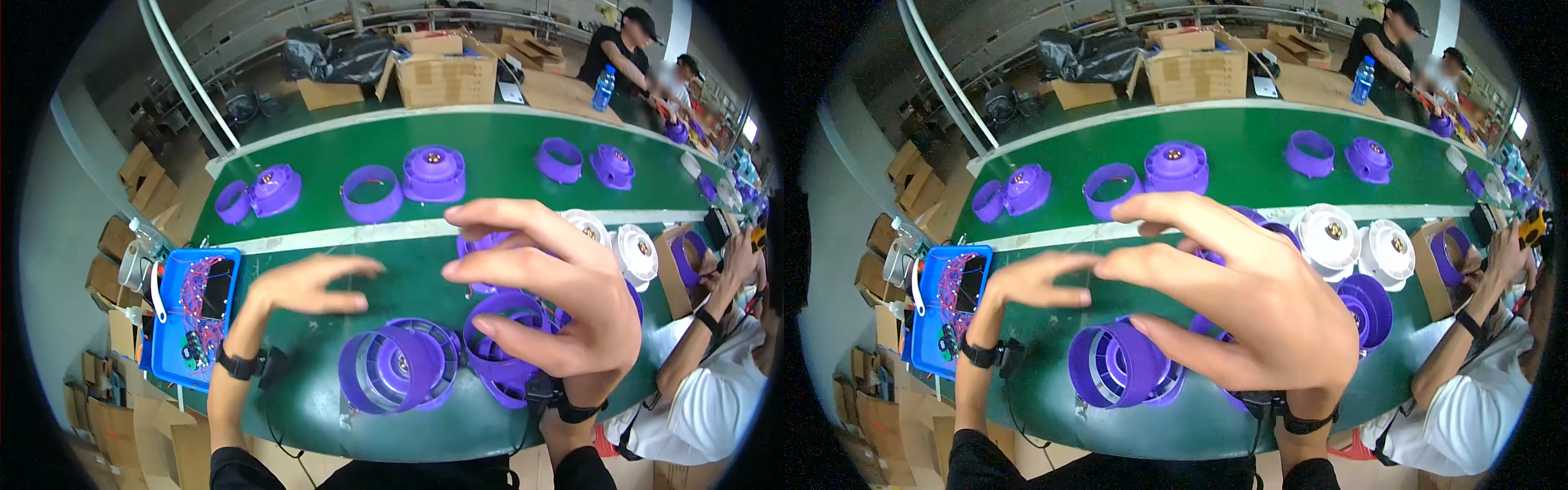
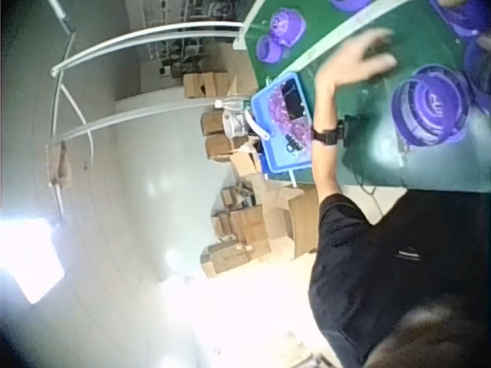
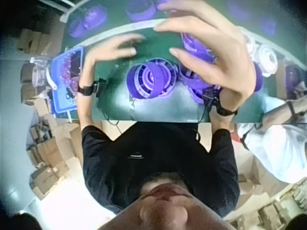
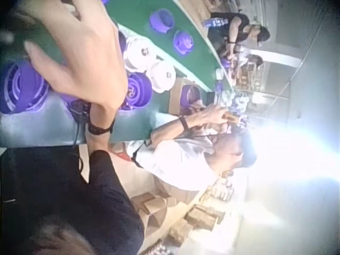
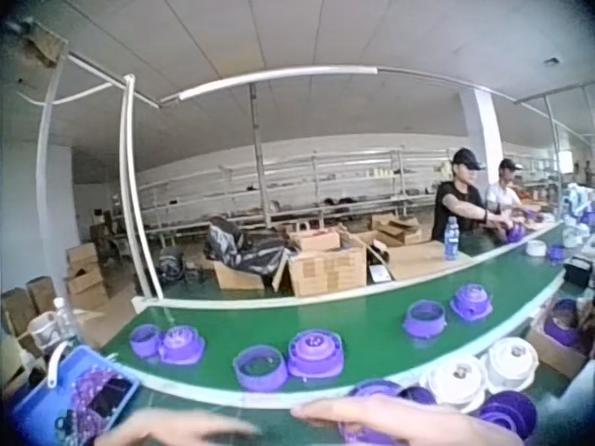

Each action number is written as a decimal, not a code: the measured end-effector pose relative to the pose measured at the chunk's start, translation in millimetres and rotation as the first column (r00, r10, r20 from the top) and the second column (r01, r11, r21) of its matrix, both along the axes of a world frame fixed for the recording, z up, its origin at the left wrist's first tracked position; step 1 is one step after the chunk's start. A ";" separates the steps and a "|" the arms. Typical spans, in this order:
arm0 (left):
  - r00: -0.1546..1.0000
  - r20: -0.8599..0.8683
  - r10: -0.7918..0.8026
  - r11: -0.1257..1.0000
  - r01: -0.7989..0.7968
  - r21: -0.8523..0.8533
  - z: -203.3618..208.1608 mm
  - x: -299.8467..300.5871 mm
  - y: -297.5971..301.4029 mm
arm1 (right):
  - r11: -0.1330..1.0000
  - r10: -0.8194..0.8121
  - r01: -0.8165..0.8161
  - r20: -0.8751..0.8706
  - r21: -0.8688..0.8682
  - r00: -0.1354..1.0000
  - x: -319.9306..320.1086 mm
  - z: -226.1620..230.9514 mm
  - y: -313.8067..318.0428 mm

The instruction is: The person assembles purple and white plastic electronic housings by hand on a green workbench. They pick up purple rings and white bases, fit them together, and place the assembled units on the table. The person also moves to a nearby stack of white bases to retrieve more parts.

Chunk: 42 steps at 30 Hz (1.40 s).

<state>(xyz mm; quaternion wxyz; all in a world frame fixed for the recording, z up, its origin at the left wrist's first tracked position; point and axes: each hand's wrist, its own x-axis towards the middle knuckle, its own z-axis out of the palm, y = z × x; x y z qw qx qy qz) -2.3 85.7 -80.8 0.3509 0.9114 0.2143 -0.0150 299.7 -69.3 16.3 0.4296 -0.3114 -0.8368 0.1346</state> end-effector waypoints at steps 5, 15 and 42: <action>0.980 0.115 -0.161 0.987 0.163 -0.003 -11.7 41.3 -62.5 | 0.999 0.050 -0.050 0.032 0.018 0.998 -5.3 0.2 -2.0; 0.938 0.161 0.307 0.944 -0.322 0.073 51.3 -23.5 -47.8 | 0.997 0.077 -0.076 -0.011 0.033 0.997 -1.5 2.6 -6.5; 0.478 0.873 -0.102 0.636 -0.643 0.427 66.7 80.2 -70.0 | 0.949 -0.247 0.118 -0.453 -0.294 0.857 -37.8 -26.2 26.0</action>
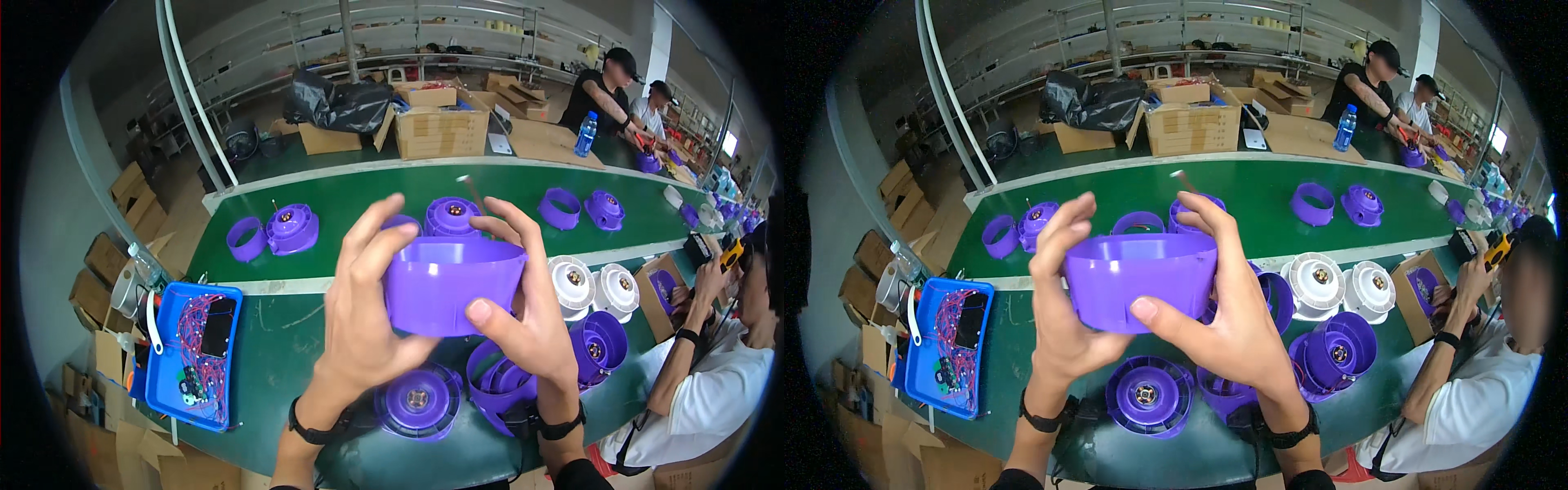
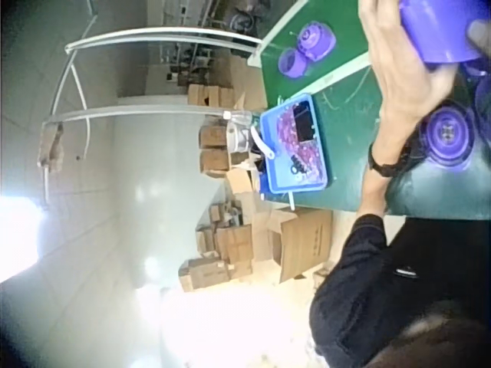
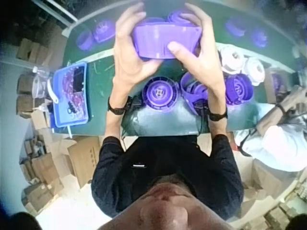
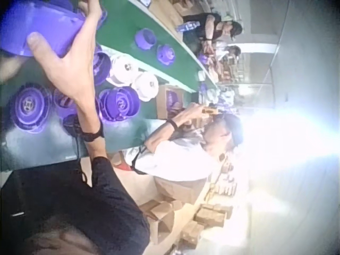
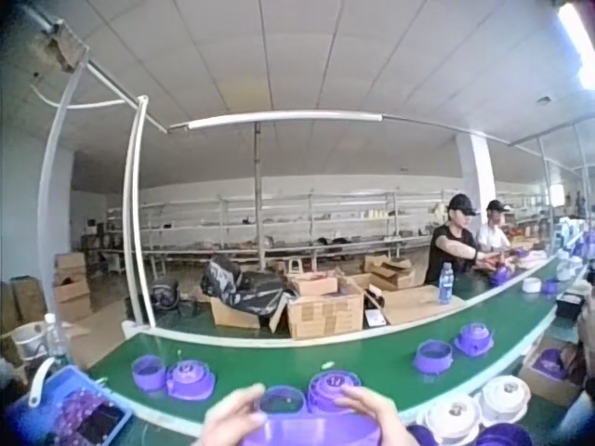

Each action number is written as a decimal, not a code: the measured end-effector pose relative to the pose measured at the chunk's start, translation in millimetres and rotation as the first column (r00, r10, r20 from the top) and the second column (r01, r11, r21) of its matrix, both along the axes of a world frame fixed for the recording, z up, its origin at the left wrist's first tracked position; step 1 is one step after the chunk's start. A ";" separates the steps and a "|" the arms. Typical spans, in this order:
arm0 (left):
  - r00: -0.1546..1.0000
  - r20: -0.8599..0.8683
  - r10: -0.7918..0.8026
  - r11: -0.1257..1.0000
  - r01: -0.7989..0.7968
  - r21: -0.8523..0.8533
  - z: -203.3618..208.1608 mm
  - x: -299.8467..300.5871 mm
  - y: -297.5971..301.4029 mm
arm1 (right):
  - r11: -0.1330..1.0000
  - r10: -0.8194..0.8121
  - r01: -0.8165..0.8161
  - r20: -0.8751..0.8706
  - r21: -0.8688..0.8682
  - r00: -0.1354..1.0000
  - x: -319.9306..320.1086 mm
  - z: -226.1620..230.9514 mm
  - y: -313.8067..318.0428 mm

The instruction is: The person assembles purple and white plastic electronic housings by hand on a green workbench. They pick up purple rings and white bases, fit them together, and place the assembled units on the table. The person also moves to a nearby stack of white bases to retrieve more parts.

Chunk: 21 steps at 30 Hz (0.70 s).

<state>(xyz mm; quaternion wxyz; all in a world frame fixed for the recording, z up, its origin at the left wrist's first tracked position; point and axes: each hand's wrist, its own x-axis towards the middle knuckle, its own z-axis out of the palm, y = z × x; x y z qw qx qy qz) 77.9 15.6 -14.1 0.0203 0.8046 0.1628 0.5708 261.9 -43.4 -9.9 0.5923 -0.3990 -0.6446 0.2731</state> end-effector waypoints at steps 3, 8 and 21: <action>0.980 -0.022 -0.200 0.960 0.191 -0.202 7.5 -8.9 -0.8 | 0.999 -0.040 0.040 -0.065 -0.013 0.997 -1.6 5.2 -2.0; 0.893 0.323 -0.314 0.760 0.441 -0.478 2.2 -14.7 -2.9 | 0.995 -0.029 0.028 0.008 0.096 1.000 -5.3 3.7 -2.0; 0.891 0.393 -0.229 0.820 0.394 -0.416 1.5 -9.6 -7.2 | 0.995 0.094 -0.087 -0.169 0.049 0.981 0.5 10.8 -8.0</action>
